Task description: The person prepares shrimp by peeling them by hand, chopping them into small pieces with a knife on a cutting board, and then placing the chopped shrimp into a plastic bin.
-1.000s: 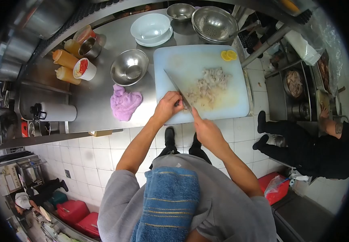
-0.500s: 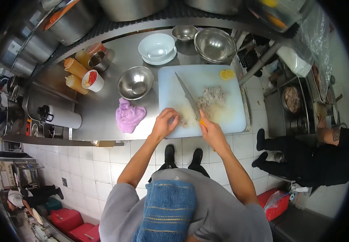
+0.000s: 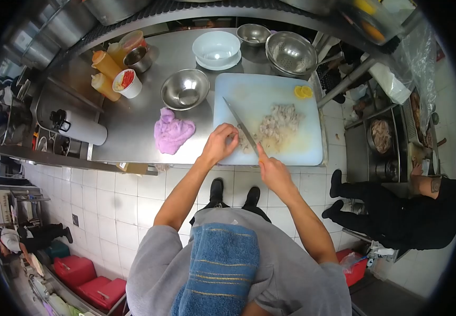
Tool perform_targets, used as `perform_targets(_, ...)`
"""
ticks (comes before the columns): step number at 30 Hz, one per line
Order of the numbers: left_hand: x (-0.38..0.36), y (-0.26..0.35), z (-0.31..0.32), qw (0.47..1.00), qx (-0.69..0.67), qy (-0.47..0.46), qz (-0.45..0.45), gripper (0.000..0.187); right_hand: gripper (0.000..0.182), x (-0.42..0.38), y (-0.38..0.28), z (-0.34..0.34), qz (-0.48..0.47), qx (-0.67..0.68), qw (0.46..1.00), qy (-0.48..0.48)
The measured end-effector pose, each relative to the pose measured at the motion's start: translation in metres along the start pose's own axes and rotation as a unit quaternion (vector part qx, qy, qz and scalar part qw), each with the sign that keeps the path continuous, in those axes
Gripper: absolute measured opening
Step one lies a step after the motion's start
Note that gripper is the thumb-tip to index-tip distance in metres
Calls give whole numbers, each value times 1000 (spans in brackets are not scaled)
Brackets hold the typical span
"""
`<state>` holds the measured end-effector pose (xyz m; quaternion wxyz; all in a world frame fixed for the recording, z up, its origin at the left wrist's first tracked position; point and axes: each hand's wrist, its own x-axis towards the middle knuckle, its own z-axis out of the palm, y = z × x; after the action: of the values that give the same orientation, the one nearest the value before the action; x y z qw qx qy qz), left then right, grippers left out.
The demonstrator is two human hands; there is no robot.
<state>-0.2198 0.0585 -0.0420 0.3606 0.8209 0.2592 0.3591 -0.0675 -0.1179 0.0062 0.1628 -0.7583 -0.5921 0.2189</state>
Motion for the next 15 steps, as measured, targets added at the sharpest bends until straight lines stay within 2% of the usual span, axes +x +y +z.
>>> perform_targets(6,-1,-2,8,995,80,-33,40,14,60,-10,-16,-17,-9,7,1000,-23)
perform_targets(12,-5,-9,14,996,74,-15,48,14,60,-24,-18,-19,11,23,998,-64)
perform_targets(15,-4,-11,15,997,56,-9,59,11,61,-13,-19,-1,-11,5,1000,-22)
